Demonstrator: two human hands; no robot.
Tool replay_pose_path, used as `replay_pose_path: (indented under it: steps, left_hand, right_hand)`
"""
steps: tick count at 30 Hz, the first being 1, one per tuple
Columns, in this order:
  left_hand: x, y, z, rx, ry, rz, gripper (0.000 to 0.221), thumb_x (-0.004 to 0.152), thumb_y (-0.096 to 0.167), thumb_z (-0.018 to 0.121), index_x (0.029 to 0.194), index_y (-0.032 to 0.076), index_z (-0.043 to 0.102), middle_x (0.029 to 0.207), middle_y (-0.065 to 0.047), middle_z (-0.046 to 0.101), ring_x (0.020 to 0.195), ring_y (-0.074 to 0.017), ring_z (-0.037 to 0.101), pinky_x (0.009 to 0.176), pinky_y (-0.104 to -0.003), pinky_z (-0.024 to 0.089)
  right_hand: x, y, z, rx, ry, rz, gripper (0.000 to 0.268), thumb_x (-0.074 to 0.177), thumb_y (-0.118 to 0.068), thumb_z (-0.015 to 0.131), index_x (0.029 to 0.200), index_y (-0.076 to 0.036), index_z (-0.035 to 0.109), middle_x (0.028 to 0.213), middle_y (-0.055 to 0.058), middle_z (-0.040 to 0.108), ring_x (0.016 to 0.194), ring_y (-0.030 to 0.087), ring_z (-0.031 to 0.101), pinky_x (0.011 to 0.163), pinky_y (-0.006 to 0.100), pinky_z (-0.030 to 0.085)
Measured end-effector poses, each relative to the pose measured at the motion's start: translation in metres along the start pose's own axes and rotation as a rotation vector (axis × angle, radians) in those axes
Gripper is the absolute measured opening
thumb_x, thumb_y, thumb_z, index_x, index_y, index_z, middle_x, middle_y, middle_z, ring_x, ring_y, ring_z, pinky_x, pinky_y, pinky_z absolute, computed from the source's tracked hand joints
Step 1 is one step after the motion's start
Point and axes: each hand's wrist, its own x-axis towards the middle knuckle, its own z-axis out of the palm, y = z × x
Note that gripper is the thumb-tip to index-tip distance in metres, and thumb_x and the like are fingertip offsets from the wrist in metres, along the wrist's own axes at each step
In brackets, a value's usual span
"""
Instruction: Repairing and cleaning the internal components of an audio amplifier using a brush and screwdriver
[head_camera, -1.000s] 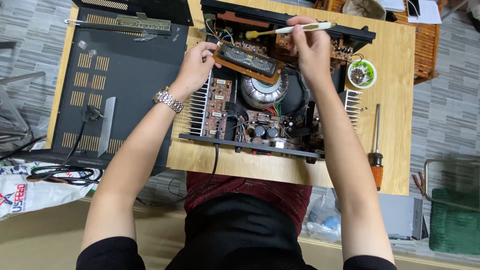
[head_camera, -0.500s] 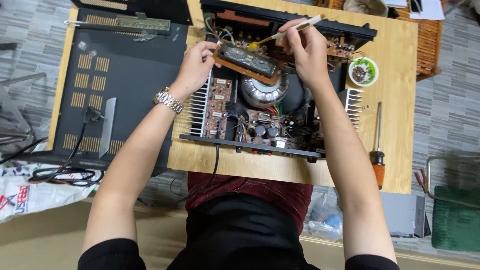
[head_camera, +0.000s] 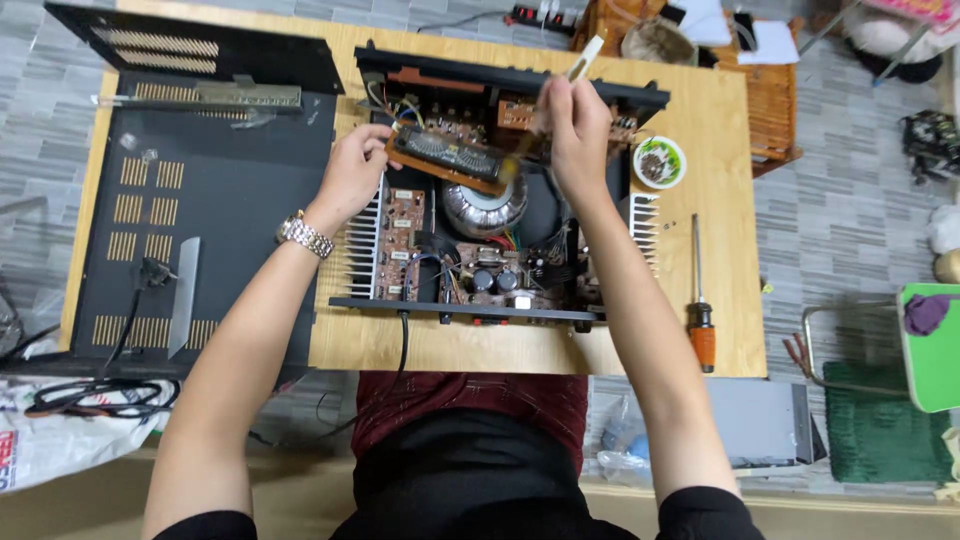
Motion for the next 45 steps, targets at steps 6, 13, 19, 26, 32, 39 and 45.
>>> replay_pose_path:
  steps: [6, 13, 19, 26, 32, 39, 45]
  left_hand:
    - [-0.008, -0.008, 0.0, -0.006, 0.063, 0.126, 0.032, 0.101, 0.019, 0.052, 0.126, 0.005, 0.068, 0.083, -0.007, 0.074, 0.081, -0.023, 0.071, 0.08, -0.041, 0.054]
    - [-0.008, 0.01, -0.001, -0.015, 0.012, -0.066, 0.027, 0.109, 0.014, 0.049, 0.131, 0.004, 0.06, 0.092, -0.003, 0.075, 0.07, -0.0087, 0.064, 0.055, -0.024, 0.045]
    - [-0.008, 0.011, -0.001, 0.005, 0.01, -0.056, 0.025, 0.109, 0.013, 0.048, 0.13, 0.004, 0.059, 0.086, -0.001, 0.071, 0.091, -0.0129, 0.072, 0.063, -0.026, 0.051]
    - [0.008, -0.016, 0.005, 0.025, 0.018, 0.06, 0.027, 0.108, 0.016, 0.049, 0.128, 0.002, 0.06, 0.085, -0.002, 0.074, 0.093, -0.0166, 0.075, 0.087, -0.034, 0.052]
    - [0.017, -0.042, 0.004, 0.053, 0.026, 0.149, 0.026, 0.106, 0.018, 0.053, 0.128, 0.006, 0.064, 0.09, -0.003, 0.077, 0.088, -0.012, 0.073, 0.082, -0.025, 0.048]
    - [0.011, -0.032, 0.003, 0.111, 0.029, 0.098, 0.025, 0.109, 0.012, 0.055, 0.131, 0.004, 0.064, 0.103, -0.001, 0.068, 0.093, -0.0068, 0.059, 0.086, -0.02, 0.044]
    - [0.015, -0.038, 0.005, -0.012, -0.015, 0.059, 0.028, 0.115, 0.004, 0.049, 0.141, -0.006, 0.052, 0.103, -0.013, 0.066, 0.094, -0.0166, 0.063, 0.095, -0.026, 0.051]
  right_hand:
    - [-0.113, -0.097, -0.121, -0.298, -0.128, 0.022, 0.032, 0.114, -0.019, 0.044, 0.088, -0.004, 0.056, 0.07, 0.014, 0.05, 0.063, 0.028, 0.052, 0.068, 0.04, 0.045]
    - [-0.274, -0.127, -0.171, -0.256, -0.426, 0.705, 0.034, 0.107, -0.028, 0.044, 0.084, -0.011, 0.063, 0.079, 0.001, 0.06, 0.062, 0.01, 0.05, 0.056, 0.025, 0.045]
    - [-0.354, -0.078, -0.112, -0.302, -1.166, 0.718, 0.025, 0.107, -0.036, 0.052, 0.093, -0.018, 0.06, 0.071, 0.004, 0.063, 0.063, 0.024, 0.061, 0.061, 0.037, 0.039]
    - [-0.43, 0.009, -0.116, -0.796, -0.728, 0.899, 0.031, 0.1, -0.051, 0.052, 0.093, -0.02, 0.058, 0.072, 0.012, 0.072, 0.076, 0.044, 0.068, 0.065, 0.052, 0.048]
    - [-0.441, 0.042, -0.096, -0.741, -0.513, 0.844, 0.031, 0.097, -0.049, 0.057, 0.098, -0.019, 0.066, 0.082, 0.018, 0.075, 0.08, 0.046, 0.07, 0.066, 0.056, 0.05]
    - [-0.463, 0.077, -0.079, -0.878, -0.349, 0.688, 0.039, 0.096, -0.045, 0.059, 0.073, -0.013, 0.065, 0.067, 0.012, 0.07, 0.062, 0.036, 0.069, 0.052, 0.051, 0.05]
    - [-0.46, 0.069, -0.084, -0.803, -0.313, 0.707, 0.037, 0.094, -0.04, 0.062, 0.072, -0.01, 0.061, 0.073, 0.013, 0.072, 0.069, 0.039, 0.069, 0.057, 0.054, 0.049]
